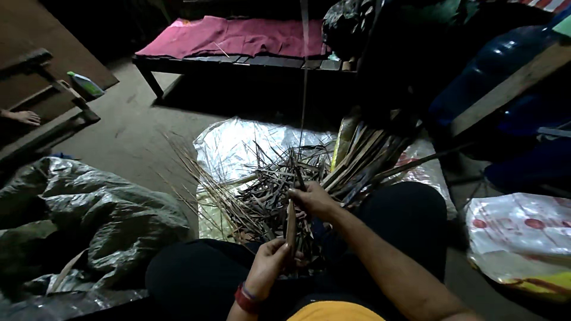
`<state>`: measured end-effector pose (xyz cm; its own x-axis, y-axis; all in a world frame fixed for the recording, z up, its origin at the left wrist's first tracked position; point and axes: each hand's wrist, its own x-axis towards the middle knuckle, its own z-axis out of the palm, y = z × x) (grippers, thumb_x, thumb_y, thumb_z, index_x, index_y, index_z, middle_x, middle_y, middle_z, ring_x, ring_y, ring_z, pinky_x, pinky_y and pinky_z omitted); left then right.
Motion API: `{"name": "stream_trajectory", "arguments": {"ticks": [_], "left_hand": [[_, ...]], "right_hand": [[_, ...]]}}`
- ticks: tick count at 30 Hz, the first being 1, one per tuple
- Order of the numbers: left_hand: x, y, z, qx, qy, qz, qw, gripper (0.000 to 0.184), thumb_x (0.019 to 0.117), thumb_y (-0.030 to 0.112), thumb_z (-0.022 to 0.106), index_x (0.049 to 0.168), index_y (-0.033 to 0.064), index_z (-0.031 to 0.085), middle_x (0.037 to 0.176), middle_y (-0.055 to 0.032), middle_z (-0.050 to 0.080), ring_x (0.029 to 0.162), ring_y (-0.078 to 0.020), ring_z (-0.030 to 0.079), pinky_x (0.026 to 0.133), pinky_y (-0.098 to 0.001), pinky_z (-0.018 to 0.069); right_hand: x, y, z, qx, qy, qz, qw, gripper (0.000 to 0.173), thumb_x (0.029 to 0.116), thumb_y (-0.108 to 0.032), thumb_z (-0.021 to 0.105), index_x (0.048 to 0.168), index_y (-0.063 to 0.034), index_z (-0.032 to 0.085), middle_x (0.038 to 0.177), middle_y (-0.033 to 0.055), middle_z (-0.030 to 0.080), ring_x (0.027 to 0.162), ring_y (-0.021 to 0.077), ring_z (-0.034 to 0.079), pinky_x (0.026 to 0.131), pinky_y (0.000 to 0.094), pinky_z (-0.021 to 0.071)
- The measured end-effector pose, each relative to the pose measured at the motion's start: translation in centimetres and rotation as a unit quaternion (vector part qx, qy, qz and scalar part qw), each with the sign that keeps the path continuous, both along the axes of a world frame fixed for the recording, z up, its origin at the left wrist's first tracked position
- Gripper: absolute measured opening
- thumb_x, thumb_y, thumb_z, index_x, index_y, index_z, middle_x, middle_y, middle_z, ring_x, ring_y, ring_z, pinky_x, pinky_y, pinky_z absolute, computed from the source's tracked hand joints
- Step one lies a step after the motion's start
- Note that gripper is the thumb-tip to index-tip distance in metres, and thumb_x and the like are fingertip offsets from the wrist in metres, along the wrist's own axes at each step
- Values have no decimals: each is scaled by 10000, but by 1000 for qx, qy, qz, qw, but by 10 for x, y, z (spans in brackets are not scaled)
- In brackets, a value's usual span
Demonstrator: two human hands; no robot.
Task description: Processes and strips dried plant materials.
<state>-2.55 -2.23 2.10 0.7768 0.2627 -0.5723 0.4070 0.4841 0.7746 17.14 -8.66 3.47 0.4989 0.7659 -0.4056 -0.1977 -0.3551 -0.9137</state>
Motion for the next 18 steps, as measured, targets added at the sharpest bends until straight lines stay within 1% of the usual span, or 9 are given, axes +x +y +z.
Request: {"name": "stream_trajectory", "arguments": {"ticks": [2, 3, 5, 6, 8, 10, 14, 16, 18], "left_hand": [[-1, -2, 0, 9, 17, 23, 1000, 222, 1089, 71, 426, 1138, -44, 610, 839, -111, 748, 690, -170, 735, 638, -293, 616], [0, -2, 1, 17, 22, 47, 999, 225, 1093, 75, 424, 1129, -46, 610, 792, -102, 740, 631, -151, 717, 583, -268, 597], [5, -1, 3, 30, 29, 92, 995, 222, 1098, 75, 418, 1094, -43, 606, 722, -70, 704, 536, -96, 651, 498, -213, 536], [8, 2, 3, 27, 33, 109, 993, 223, 1101, 77, 414, 1079, -40, 602, 699, -52, 678, 506, -70, 610, 471, -190, 503], [16, 3, 4, 7, 45, 125, 991, 224, 1108, 88, 401, 1051, -27, 585, 663, -22, 622, 467, -34, 537, 436, -157, 445], [23, 1, 7, -2, 48, 121, 991, 229, 1109, 89, 395, 1026, -12, 583, 665, -6, 582, 466, -22, 501, 429, -147, 418], [28, 1, 7, -48, 34, 127, 990, 230, 1104, 73, 380, 995, 20, 575, 651, 13, 540, 442, 0, 443, 407, -125, 377], [27, 2, 8, -83, 25, 123, 989, 250, 1102, 64, 357, 981, 29, 573, 630, 27, 521, 420, 12, 415, 387, -114, 356], [25, 3, 10, -103, 28, 112, 988, 252, 1107, 68, 339, 972, 42, 550, 618, 38, 502, 416, 15, 406, 389, -114, 355]], "right_hand": [[4, -3, -5, -9, -69, 20, 997, 252, 1091, -165, 506, 979, 11, 649, 674, -26, 513, 544, 29, 461, 551, 204, 423], [4, -6, -8, -33, -125, 52, 990, 281, 1103, -188, 479, 1085, 21, 664, 761, 23, 553, 621, 74, 506, 628, 252, 464], [-1, -14, -11, -93, -214, 143, 962, 345, 1092, -140, 431, 1317, 28, 631, 1086, 190, 678, 949, 256, 654, 906, 432, 523], [-6, -17, -12, -111, -232, 185, 948, 358, 1063, -88, 440, 1347, 31, 622, 1198, 238, 678, 1093, 329, 660, 1003, 500, 495], [-24, -22, -16, -116, -255, 244, 928, 322, 992, -13, 504, 1255, 45, 679, 1179, 262, 695, 1133, 391, 661, 1014, 561, 485], [-38, -24, -18, -124, -266, 288, 912, 254, 976, -14, 533, 1157, 71, 689, 1124, 274, 690, 1109, 425, 657, 977, 595, 491], [-42, -22, -12, -154, -319, 322, 878, 267, 990, -40, 541, 1180, 103, 663, 1159, 302, 675, 1168, 450, 631, 1038, 578, 450], [-42, -22, -16, -158, -361, 312, 865, 273, 990, -75, 567, 1182, 90, 669, 1143, 288, 687, 1143, 441, 650, 1018, 572, 469], [-43, -21, -18, -171, -386, 288, 859, 260, 978, -81, 585, 1136, 99, 686, 1122, 290, 692, 1113, 443, 664, 985, 574, 487]]}}
